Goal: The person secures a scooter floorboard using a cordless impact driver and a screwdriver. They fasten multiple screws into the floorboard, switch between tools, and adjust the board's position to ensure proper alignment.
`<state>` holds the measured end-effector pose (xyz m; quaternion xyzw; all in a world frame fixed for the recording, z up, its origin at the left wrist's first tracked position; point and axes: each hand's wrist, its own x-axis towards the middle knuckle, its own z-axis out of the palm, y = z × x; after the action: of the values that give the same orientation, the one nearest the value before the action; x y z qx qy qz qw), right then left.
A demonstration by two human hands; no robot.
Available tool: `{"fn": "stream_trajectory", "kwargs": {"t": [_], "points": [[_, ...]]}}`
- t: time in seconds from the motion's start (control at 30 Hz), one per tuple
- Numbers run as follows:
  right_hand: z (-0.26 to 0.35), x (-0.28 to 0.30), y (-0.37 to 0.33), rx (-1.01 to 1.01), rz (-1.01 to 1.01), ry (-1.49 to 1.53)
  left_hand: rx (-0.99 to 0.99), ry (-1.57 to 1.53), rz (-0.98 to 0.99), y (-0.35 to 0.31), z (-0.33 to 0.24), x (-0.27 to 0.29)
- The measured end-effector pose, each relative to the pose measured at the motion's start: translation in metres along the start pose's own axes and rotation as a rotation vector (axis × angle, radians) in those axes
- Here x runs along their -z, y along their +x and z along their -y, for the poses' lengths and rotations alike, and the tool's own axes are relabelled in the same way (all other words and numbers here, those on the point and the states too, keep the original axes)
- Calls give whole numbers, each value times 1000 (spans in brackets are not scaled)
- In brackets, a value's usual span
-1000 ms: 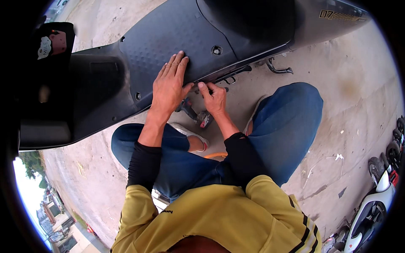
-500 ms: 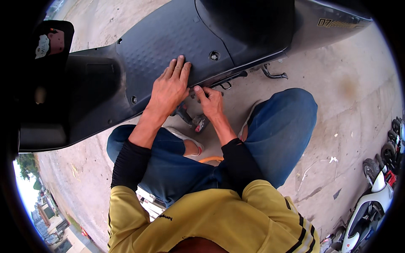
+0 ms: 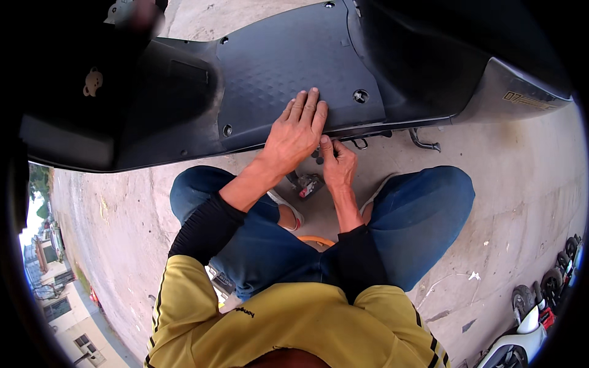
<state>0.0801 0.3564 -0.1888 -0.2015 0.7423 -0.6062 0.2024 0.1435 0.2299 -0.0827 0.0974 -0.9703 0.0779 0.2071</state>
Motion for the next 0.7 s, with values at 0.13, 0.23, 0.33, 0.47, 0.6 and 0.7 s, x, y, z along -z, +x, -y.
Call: {"fn": "stream_trajectory", "kwargs": {"t": [0.13,0.23,0.33,0.47,0.6,0.7], "points": [[5,7,-5,-15,29,-201,5,19,-39,-8,5,-3],[-18,36,-6,-161,-114,-54,28,26,-88,-9,0,-9],[24,36,-4,-132,-149,293,46,57,-101,-11,-3,-12],[59,48,12,-42,-140,422,58,23,-106,-6,-7,-13],[83,57,35,-197,-223,355,73,-6,-93,-8,-5,-15],[97,54,48,-205,-232,320,72,-6,-61,-10,-4,-11]]}}
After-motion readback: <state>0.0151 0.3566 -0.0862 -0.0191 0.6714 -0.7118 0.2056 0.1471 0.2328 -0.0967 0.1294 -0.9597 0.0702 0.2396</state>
